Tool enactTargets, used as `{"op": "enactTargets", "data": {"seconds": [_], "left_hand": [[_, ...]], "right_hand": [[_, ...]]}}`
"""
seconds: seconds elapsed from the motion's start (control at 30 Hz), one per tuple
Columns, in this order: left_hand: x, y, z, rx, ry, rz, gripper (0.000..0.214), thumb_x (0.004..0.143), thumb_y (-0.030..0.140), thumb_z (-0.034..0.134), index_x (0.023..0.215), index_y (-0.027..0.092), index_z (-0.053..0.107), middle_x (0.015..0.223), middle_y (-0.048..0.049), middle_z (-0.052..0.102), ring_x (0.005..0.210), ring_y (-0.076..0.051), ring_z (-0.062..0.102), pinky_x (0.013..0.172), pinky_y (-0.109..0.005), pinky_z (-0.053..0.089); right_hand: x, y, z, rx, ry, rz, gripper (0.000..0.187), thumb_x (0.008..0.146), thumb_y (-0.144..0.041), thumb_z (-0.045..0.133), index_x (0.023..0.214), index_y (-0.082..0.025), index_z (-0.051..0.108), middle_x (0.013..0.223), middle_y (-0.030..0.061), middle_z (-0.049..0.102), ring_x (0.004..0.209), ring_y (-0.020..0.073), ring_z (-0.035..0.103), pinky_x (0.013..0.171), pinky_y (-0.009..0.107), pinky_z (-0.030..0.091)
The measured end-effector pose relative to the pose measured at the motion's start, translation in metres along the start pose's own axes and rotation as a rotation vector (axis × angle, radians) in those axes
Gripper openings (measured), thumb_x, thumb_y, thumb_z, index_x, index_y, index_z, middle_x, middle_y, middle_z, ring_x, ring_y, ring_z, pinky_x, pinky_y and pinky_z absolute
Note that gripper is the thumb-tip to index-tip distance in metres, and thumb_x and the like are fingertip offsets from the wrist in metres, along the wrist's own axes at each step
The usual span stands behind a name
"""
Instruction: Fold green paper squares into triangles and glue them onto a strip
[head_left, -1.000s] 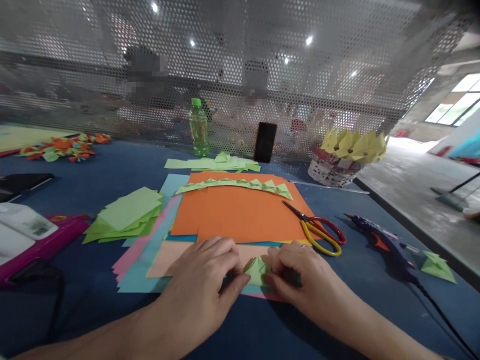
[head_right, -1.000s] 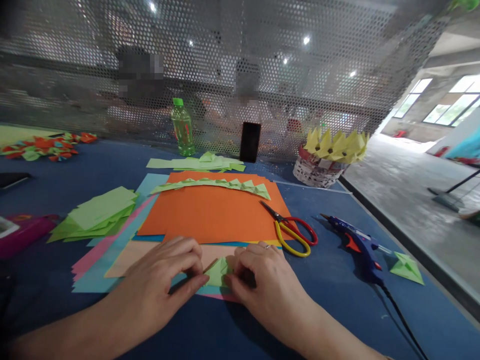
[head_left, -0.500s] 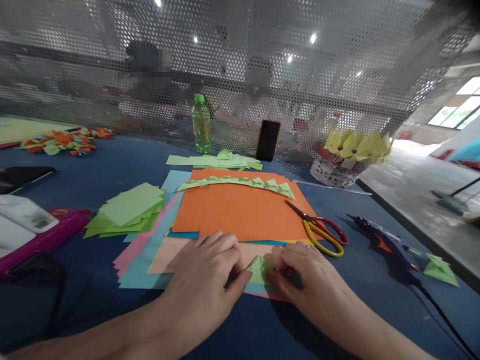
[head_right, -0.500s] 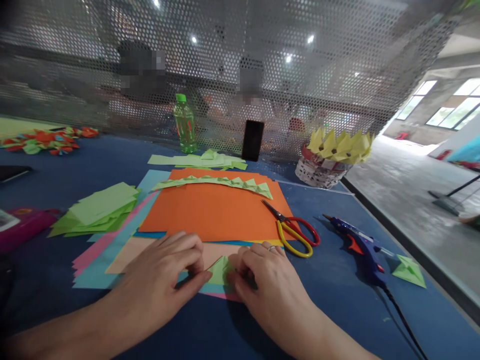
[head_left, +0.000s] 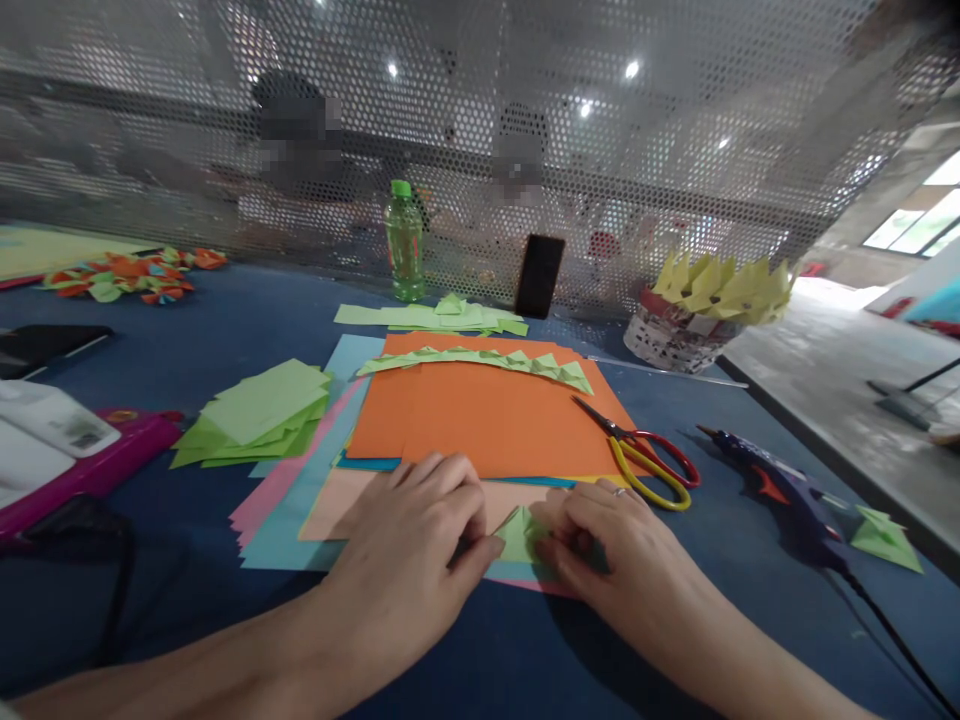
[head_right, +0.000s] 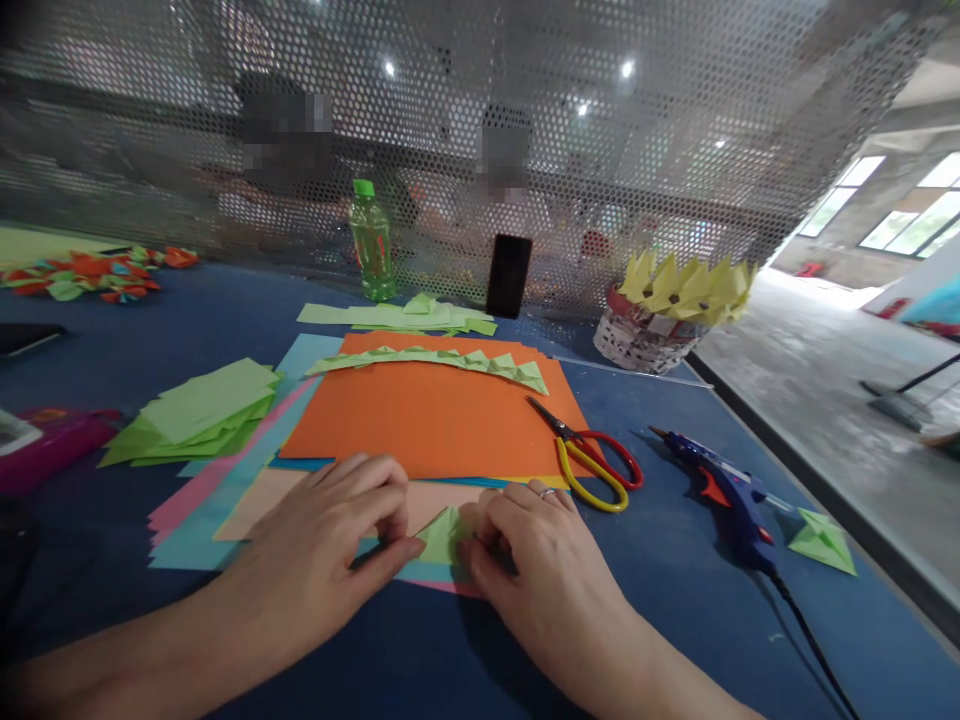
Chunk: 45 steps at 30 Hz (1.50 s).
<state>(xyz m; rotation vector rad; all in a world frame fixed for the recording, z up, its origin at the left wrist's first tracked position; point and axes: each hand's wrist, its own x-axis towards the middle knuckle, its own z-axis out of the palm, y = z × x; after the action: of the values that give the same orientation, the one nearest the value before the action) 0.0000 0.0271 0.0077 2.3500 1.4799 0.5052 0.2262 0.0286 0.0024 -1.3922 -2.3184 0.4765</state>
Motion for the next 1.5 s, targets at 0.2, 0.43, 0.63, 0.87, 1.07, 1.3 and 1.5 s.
{"op": "enactTargets", "data": {"seconds": [0.2, 0.43, 0.63, 0.87, 1.07, 1.3, 1.5], "left_hand": [[0.001, -0.005, -0.002, -0.031, -0.018, -0.017, 0.023, 0.086, 0.022, 0.074, 0.081, 0.021, 0.052, 0.09, 0.0023, 0.052, 0.085, -0.021, 0.048, 0.072, -0.036, 0.028], [0.002, -0.006, -0.004, -0.063, -0.07, 0.019, 0.018, 0.087, 0.012, 0.067, 0.085, 0.022, 0.053, 0.095, 0.0017, 0.051, 0.088, -0.021, 0.048, 0.075, -0.037, 0.031], [-0.001, -0.009, -0.001, -0.076, -0.017, 0.184, 0.047, 0.087, 0.003, 0.053, 0.12, 0.037, 0.059, 0.115, -0.0016, 0.049, 0.104, -0.024, 0.048, 0.086, -0.04, 0.034], [0.0, -0.015, -0.003, 0.016, -0.039, 0.292, 0.044, 0.095, 0.01, 0.052, 0.11, 0.046, 0.071, 0.109, -0.0008, 0.054, 0.096, -0.021, 0.051, 0.084, -0.037, 0.037], [0.0, -0.014, -0.011, 0.089, -0.072, 0.34, 0.043, 0.094, 0.01, 0.05, 0.115, 0.041, 0.071, 0.111, -0.0027, 0.059, 0.096, -0.023, 0.052, 0.084, -0.038, 0.038], [-0.001, -0.008, -0.016, 0.183, -0.154, 0.405, 0.041, 0.088, 0.011, 0.053, 0.119, 0.034, 0.066, 0.113, -0.0034, 0.063, 0.1, -0.028, 0.053, 0.085, -0.044, 0.037], [-0.006, -0.004, -0.02, 0.245, -0.141, 0.435, 0.038, 0.093, 0.017, 0.054, 0.126, 0.032, 0.065, 0.125, -0.0049, 0.064, 0.109, -0.03, 0.056, 0.094, -0.047, 0.038]], "right_hand": [[0.001, 0.006, -0.002, -0.088, 0.031, 0.066, 0.024, 0.082, -0.019, 0.074, 0.073, -0.022, 0.052, 0.077, -0.0008, 0.061, 0.077, 0.0205, 0.055, 0.07, 0.032, 0.034], [0.0, 0.005, -0.003, -0.12, -0.008, 0.092, 0.023, 0.083, -0.023, 0.077, 0.077, -0.022, 0.055, 0.081, -0.0004, 0.061, 0.08, 0.0223, 0.055, 0.071, 0.034, 0.035], [0.0, 0.004, -0.003, -0.107, 0.012, 0.068, 0.023, 0.082, -0.02, 0.077, 0.079, -0.023, 0.055, 0.082, -0.0016, 0.062, 0.08, 0.0213, 0.055, 0.071, 0.033, 0.035], [0.003, 0.003, -0.006, -0.089, -0.024, 0.104, 0.025, 0.081, -0.02, 0.078, 0.076, -0.021, 0.054, 0.083, -0.0007, 0.062, 0.079, 0.0208, 0.055, 0.07, 0.033, 0.034], [0.004, 0.007, -0.012, -0.011, -0.073, 0.069, 0.024, 0.079, -0.015, 0.077, 0.076, -0.022, 0.055, 0.08, -0.0031, 0.062, 0.078, 0.0184, 0.056, 0.071, 0.031, 0.036], [0.003, 0.009, -0.021, 0.073, -0.139, 0.097, 0.017, 0.078, -0.011, 0.07, 0.08, -0.023, 0.058, 0.085, -0.0025, 0.064, 0.082, 0.0181, 0.057, 0.073, 0.031, 0.04], [0.004, 0.009, -0.025, 0.094, -0.184, 0.11, 0.015, 0.078, -0.013, 0.07, 0.084, -0.023, 0.061, 0.086, -0.0022, 0.064, 0.084, 0.0177, 0.057, 0.076, 0.03, 0.043]]}}
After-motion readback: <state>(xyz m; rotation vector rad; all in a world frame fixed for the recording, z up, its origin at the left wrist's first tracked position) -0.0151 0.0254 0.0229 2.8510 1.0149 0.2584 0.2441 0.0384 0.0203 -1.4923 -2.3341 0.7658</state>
